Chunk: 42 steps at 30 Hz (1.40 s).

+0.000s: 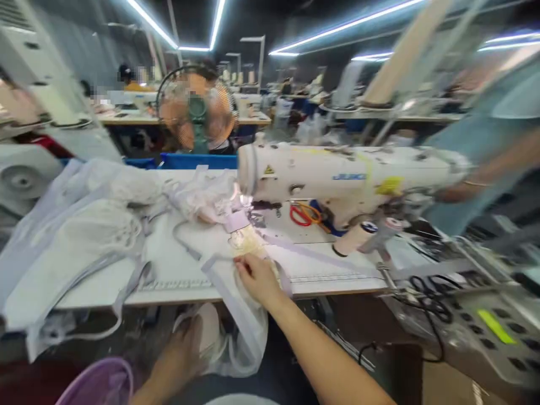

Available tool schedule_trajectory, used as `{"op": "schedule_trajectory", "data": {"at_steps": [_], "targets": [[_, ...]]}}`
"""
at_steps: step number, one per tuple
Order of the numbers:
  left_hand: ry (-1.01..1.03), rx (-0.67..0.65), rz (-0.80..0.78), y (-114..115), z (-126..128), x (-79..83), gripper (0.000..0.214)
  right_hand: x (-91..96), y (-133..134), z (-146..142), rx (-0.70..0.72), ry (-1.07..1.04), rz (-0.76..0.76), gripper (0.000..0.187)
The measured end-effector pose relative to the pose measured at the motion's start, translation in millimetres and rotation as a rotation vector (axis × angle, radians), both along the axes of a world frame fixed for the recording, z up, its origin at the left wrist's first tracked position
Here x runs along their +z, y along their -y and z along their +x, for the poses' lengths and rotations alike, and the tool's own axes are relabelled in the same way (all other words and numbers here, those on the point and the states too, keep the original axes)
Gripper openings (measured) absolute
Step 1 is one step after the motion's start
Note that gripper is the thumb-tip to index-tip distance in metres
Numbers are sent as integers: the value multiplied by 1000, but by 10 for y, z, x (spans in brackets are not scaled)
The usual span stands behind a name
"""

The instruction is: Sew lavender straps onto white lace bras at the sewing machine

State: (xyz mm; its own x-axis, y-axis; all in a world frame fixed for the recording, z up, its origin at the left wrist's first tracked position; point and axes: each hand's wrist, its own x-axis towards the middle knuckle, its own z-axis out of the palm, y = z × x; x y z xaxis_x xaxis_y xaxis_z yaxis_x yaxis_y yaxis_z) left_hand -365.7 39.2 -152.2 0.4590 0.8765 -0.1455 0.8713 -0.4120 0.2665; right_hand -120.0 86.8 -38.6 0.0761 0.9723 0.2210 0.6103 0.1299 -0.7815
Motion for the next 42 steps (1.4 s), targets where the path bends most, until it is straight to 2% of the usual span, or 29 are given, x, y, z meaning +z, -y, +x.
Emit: {"op": "schedule_trajectory", "data": {"at_steps": [2,4,7,12,15,17,20,23,25,27,30,32,35,38,40,42], "targets": [[-16,101,-191,88,11,-28,68,-8,-6,32,41,-8,-39,16],[28,183,-253,112,32,5,57,-14,-9,46,55,-14,-60,19],[182,229,-294,147,144,151,27,-2,28,54,45,-8,-85,21],[392,124,-360,212,555,436,18,18,75,110,34,18,-129,20],[587,-8,-452,179,762,545,15,10,86,183,62,-38,-165,20],[613,-130,-474,150,791,620,13,4,103,228,78,-90,-190,19],[366,-266,-395,122,667,818,17,-3,142,261,83,-141,-210,19],[143,-324,-324,52,512,1133,21,-7,166,250,70,-141,-202,19],[198,-393,-234,-61,508,1328,30,3,160,227,51,-147,-208,20],[297,-422,-39,-221,607,1422,33,33,140,213,51,-192,-236,20],[265,-390,279,-474,836,1331,39,119,115,269,83,-318,-280,22],[191,-357,389,-586,934,1191,49,191,125,390,34,-361,-256,23],[113,-317,439,-608,906,1023,54,291,190,638,-115,-338,-161,25],[78,-259,479,-520,764,968,56,373,257,749,-172,-348,-116,24],[74,-237,506,-459,698,968,58,415,259,656,-122,-358,-132,23],[84,-221,520,-421,679,972,59,432,211,450,2,-354,-172,22]]}}
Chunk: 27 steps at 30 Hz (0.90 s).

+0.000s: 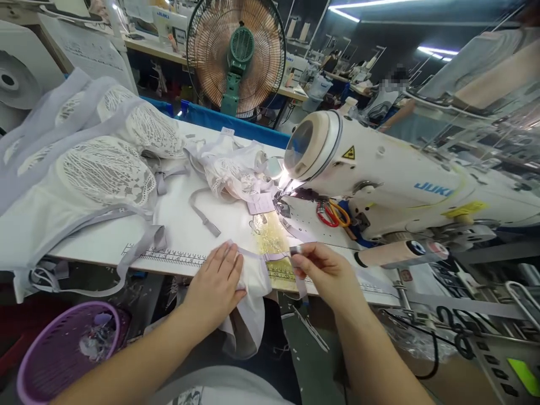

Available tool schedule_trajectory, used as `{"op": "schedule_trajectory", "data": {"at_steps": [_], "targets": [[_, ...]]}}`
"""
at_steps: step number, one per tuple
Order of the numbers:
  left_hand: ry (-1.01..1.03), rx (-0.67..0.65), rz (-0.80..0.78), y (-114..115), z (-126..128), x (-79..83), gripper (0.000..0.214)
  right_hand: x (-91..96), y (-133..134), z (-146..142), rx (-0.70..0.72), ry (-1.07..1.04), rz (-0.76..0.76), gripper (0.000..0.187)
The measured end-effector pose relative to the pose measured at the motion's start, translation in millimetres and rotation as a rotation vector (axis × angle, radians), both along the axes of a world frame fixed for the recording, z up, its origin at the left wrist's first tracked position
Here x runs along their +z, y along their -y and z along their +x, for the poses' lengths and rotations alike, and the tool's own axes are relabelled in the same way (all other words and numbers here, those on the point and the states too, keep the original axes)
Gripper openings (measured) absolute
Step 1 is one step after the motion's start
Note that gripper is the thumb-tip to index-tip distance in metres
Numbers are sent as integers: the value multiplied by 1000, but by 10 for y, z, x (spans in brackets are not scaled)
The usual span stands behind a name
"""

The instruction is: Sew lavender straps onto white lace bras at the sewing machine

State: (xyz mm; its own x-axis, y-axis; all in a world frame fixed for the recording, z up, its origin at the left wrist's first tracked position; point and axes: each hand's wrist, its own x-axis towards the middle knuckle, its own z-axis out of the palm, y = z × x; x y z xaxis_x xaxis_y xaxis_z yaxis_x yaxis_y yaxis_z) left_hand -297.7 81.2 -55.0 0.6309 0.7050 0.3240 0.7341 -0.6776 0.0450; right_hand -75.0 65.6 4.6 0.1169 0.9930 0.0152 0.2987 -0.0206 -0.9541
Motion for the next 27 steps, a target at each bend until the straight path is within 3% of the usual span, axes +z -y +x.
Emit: {"op": "schedule_trajectory", "data": {"at_steps": [4,8,11,16,21,27], "targets": [[31,59,-34,16,16,22,55,-113,-199,-434,229,88,-4,18],[54,80,-77,14,-30,63,54,-335,-374,-528,236,383,41,13],[67,66,-98,18,-80,72,54,-403,-406,-466,235,471,39,12],[97,57,-59,7,-90,16,67,-299,-408,-495,293,649,94,14],[111,85,-57,19,-32,-49,64,-196,-495,-601,353,838,116,18],[192,54,-127,-20,-107,64,52,-201,-525,-541,317,794,88,13]]}}
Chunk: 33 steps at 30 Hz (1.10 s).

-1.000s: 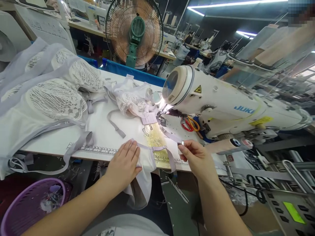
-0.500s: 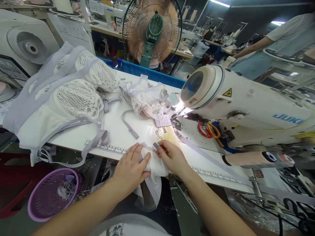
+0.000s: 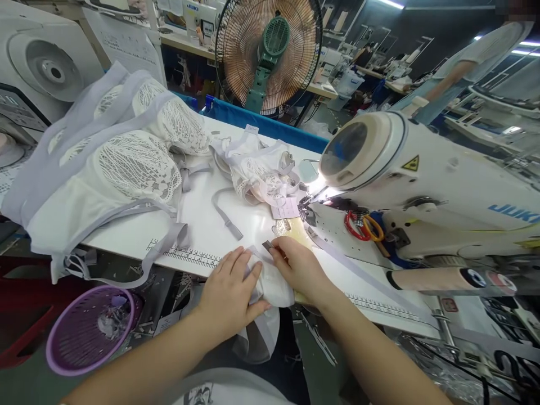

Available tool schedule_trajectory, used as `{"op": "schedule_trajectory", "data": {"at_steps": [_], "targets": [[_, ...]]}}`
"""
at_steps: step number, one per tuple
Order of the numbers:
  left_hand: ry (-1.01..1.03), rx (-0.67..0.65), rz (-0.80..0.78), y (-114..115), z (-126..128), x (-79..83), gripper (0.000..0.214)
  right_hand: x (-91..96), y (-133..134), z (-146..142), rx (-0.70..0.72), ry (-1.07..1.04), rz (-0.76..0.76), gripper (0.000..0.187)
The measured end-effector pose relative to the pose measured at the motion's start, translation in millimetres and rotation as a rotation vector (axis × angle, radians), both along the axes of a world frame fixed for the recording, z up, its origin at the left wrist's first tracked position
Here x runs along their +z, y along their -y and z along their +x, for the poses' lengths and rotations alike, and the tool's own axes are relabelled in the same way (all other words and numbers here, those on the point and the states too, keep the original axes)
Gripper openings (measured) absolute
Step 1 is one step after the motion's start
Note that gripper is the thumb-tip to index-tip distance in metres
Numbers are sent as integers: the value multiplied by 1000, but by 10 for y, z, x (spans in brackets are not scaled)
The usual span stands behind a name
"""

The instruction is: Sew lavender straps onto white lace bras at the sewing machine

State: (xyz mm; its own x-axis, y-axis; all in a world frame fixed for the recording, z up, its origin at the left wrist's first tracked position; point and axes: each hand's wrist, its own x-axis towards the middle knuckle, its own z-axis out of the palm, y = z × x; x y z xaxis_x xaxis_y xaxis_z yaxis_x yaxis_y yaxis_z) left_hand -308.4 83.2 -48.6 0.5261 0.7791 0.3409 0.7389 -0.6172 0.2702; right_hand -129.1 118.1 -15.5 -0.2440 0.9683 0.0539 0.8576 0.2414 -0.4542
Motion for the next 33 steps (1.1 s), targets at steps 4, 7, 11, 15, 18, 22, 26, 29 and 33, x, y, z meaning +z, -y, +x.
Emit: {"op": "schedule_trajectory", "data": {"at_steps": [4,7,11,15,18,22,26,29,33], "targets": [[-30,49,-35,-232,-66,165,21,1,28,129,-99,-74,-78,8],[-177,50,-80,-431,-17,265,16,29,40,247,-163,-177,-117,12],[-261,-20,-166,-587,92,356,12,97,78,438,-224,-351,-127,15],[-286,24,-144,-579,162,387,17,167,189,565,-254,-466,-91,13],[-296,-14,52,-479,203,339,37,170,267,541,-196,-475,-132,13],[-294,-177,142,-289,252,207,30,102,277,425,-109,-275,-54,12],[-240,-113,159,-102,300,72,36,82,225,311,-54,-3,50,17],[-184,-51,159,-16,329,-6,47,113,172,213,-42,125,40,22],[-156,-22,161,8,344,-61,55,117,95,99,-15,229,14,23]]}}
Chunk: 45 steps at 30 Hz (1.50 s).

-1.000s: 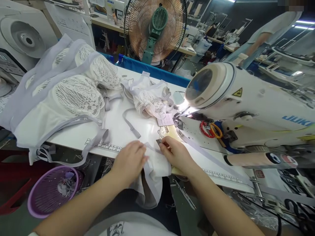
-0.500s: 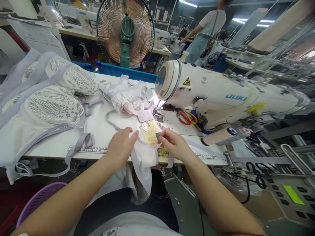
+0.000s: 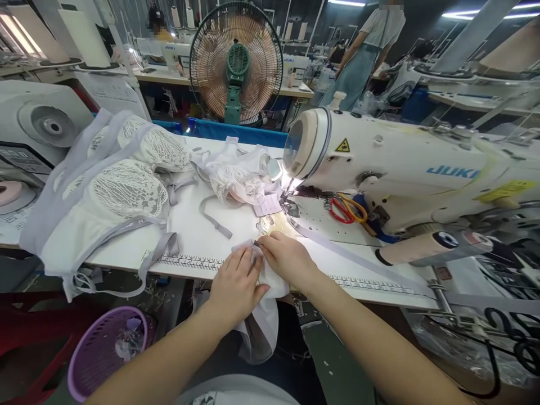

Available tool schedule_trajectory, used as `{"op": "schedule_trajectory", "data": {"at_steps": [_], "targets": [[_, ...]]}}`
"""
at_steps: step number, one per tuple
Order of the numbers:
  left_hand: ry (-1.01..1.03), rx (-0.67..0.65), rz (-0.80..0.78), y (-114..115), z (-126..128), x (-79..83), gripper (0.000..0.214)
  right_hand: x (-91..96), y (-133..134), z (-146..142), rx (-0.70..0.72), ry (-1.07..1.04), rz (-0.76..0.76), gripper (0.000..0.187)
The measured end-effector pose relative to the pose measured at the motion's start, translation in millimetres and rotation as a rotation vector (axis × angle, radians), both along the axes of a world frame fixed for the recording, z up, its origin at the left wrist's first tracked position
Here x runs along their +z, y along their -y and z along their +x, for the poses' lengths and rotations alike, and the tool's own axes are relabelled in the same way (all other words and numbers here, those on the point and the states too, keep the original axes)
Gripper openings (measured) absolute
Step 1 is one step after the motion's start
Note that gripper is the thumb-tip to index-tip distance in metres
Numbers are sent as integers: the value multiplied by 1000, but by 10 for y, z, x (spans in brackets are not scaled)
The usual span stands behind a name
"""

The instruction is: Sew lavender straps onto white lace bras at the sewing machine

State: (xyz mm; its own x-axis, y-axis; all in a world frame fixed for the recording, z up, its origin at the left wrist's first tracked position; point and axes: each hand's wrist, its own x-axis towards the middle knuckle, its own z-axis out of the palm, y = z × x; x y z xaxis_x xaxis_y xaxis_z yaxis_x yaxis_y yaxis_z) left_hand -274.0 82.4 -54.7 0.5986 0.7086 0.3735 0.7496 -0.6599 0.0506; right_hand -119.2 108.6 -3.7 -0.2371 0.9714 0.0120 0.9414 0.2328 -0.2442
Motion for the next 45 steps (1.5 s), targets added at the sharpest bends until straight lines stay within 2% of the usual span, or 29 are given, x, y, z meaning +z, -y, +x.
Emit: {"op": "schedule_trajectory", "data": {"at_steps": [8,22,29,35,38,41,43,45], "targets": [[33,10,-31,-5,6,-10,53,-101,-44,-24,42,36,25,24],[47,16,6,-19,21,-2,51,-59,-47,-29,95,164,-20,18],[42,30,-7,-24,36,22,50,35,38,85,128,278,-88,17],[40,21,-8,-24,36,26,49,46,49,108,84,213,-62,23],[39,17,3,-27,33,12,49,5,-1,43,75,99,-51,23],[46,13,21,-32,32,-4,50,-19,-49,-22,-13,-23,-114,22],[51,14,35,-33,35,-10,50,-16,-61,-37,-40,-24,-150,22],[51,23,39,-31,40,-10,48,-2,-49,-16,14,57,-136,19]]}}
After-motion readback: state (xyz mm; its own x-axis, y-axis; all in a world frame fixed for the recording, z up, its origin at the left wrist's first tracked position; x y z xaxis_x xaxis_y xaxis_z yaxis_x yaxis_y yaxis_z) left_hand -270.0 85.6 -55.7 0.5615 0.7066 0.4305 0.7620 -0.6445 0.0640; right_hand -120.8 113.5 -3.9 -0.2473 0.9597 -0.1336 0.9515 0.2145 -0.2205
